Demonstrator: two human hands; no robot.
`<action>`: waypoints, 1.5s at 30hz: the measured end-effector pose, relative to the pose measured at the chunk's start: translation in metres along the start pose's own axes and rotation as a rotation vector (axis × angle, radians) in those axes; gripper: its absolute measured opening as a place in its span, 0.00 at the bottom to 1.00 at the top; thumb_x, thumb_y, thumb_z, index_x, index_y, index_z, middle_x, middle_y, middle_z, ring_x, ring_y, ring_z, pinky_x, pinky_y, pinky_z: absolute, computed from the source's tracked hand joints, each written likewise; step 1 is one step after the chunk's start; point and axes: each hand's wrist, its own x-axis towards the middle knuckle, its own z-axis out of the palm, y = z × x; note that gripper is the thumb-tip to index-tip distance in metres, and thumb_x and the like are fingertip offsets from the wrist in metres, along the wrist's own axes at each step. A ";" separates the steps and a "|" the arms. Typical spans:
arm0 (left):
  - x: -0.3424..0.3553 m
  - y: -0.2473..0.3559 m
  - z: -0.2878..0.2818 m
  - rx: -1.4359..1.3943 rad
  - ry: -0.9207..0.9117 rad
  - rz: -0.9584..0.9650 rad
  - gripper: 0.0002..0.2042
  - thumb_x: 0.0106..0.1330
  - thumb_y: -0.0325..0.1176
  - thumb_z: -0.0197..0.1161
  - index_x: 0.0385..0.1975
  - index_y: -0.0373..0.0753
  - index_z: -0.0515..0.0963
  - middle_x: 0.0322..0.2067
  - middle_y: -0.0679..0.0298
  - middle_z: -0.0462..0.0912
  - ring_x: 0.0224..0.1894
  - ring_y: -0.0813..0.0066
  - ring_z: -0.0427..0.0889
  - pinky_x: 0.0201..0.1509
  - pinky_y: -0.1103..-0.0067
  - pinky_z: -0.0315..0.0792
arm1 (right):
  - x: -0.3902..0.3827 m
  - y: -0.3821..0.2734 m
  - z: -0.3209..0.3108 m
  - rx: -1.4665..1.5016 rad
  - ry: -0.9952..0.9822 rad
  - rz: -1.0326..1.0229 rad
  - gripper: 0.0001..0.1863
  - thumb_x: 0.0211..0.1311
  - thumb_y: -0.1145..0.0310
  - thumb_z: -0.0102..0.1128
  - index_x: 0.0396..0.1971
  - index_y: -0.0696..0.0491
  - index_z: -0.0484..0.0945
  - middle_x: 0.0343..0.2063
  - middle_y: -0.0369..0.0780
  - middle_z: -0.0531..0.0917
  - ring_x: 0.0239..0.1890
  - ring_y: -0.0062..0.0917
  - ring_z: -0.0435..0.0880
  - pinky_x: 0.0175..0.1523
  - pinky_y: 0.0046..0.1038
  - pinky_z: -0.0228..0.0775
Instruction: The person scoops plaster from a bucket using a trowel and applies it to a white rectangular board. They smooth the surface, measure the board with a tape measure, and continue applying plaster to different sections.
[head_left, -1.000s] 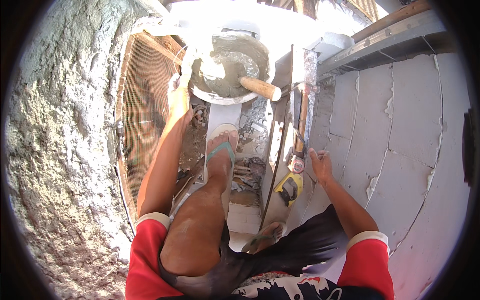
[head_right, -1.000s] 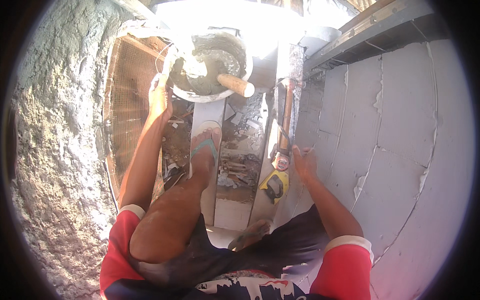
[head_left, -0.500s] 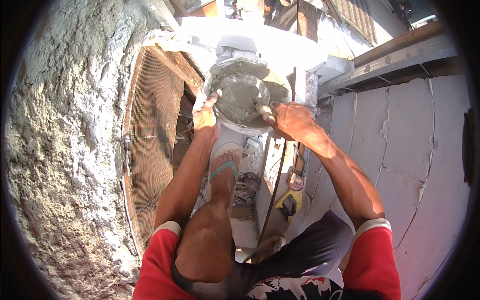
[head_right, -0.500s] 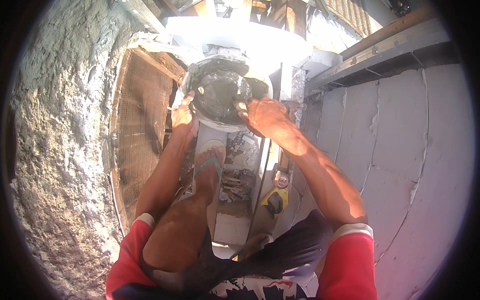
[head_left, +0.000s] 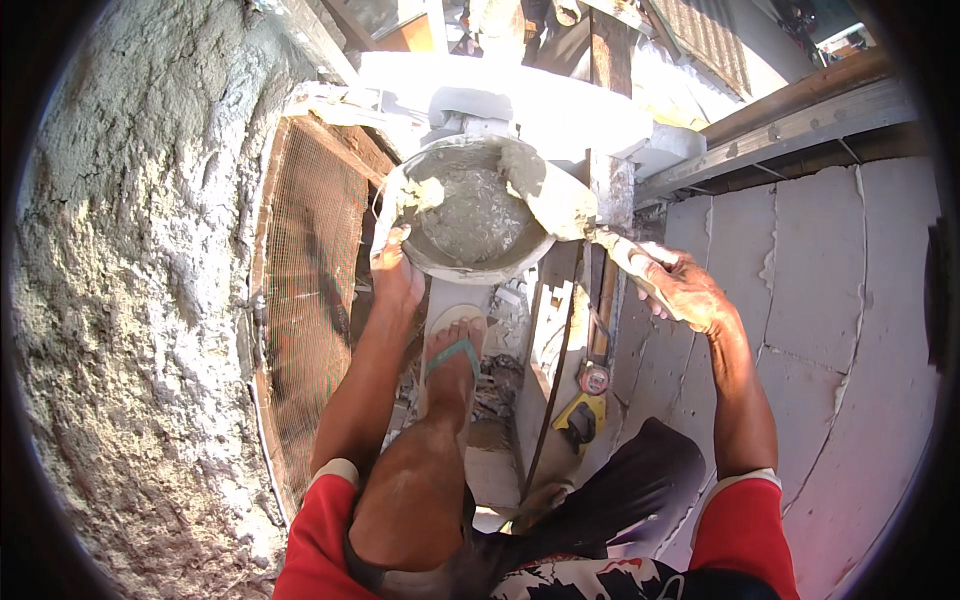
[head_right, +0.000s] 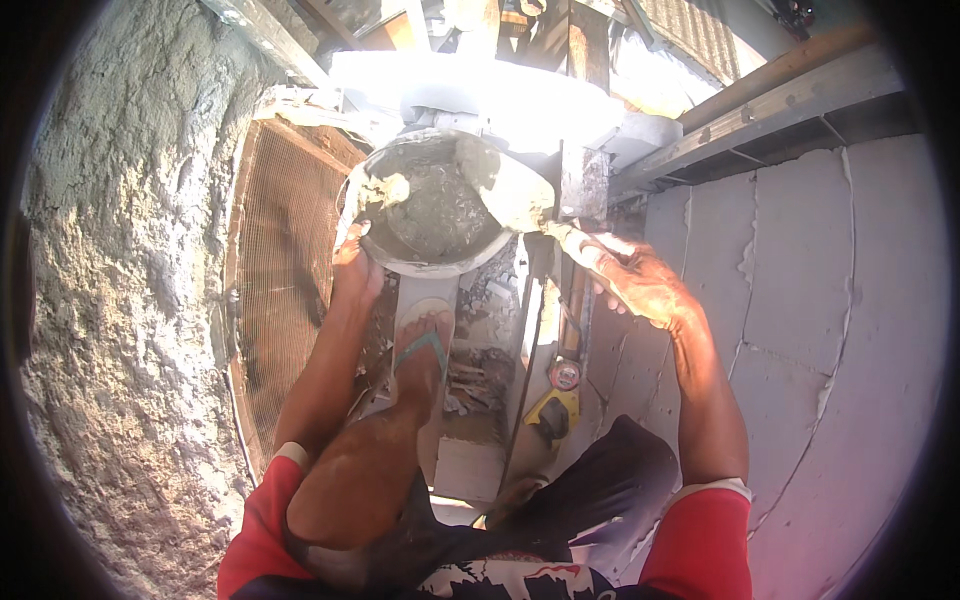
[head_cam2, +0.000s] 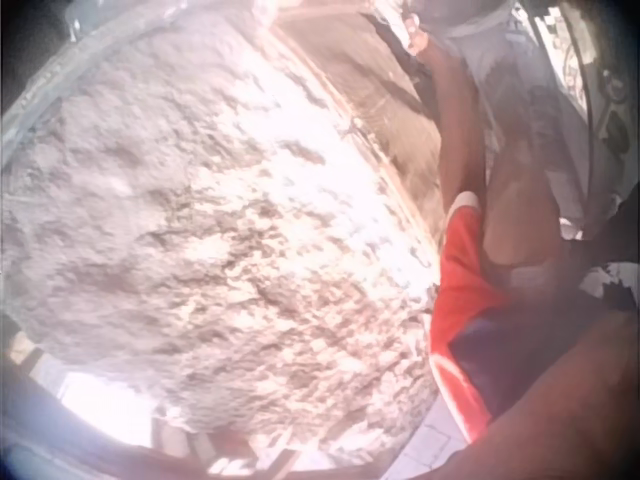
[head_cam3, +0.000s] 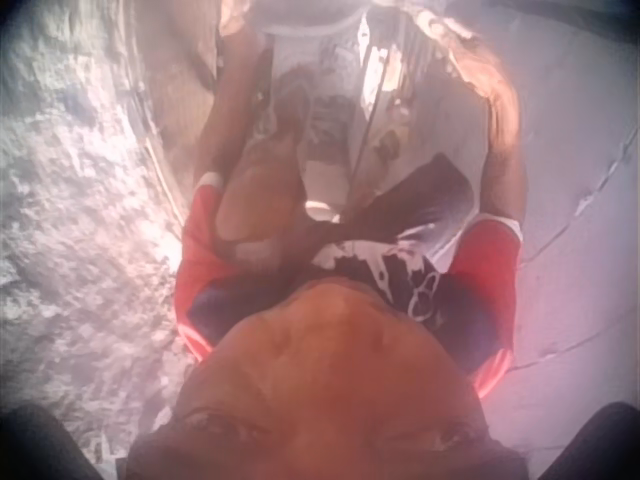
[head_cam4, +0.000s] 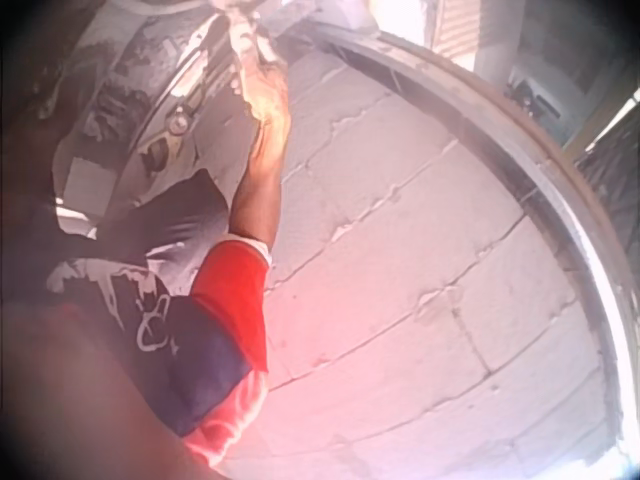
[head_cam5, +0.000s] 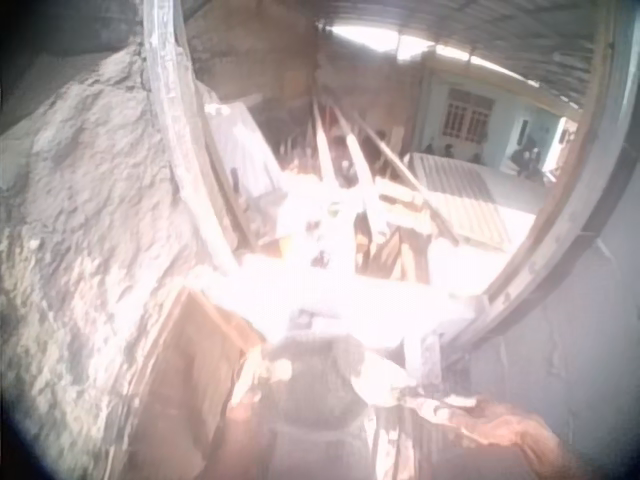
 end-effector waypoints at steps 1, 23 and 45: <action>0.003 0.000 -0.011 0.003 0.033 -0.012 0.17 0.70 0.24 0.60 0.58 0.34 0.77 0.54 0.59 0.83 0.54 0.68 0.82 0.63 0.70 0.77 | -0.004 0.000 -0.009 0.063 0.062 -0.019 0.30 0.74 0.47 0.57 0.65 0.52 0.76 0.30 0.33 0.80 0.24 0.17 0.74 0.31 0.26 0.72; 0.011 0.008 -0.015 0.098 -0.011 -0.156 0.15 0.77 0.37 0.50 0.54 0.36 0.75 0.54 0.56 0.81 0.57 0.63 0.80 0.67 0.67 0.72 | 0.177 -0.053 -0.010 -0.963 0.728 -0.714 0.28 0.66 0.60 0.65 0.65 0.42 0.73 0.51 0.47 0.81 0.47 0.46 0.85 0.52 0.44 0.80; 0.027 0.004 -0.015 0.068 0.003 -0.245 0.21 0.80 0.44 0.49 0.62 0.35 0.72 0.59 0.54 0.79 0.59 0.57 0.79 0.69 0.62 0.71 | 0.054 0.016 0.014 0.266 0.338 0.154 0.25 0.79 0.49 0.43 0.51 0.57 0.75 0.28 0.37 0.78 0.21 0.21 0.75 0.24 0.26 0.69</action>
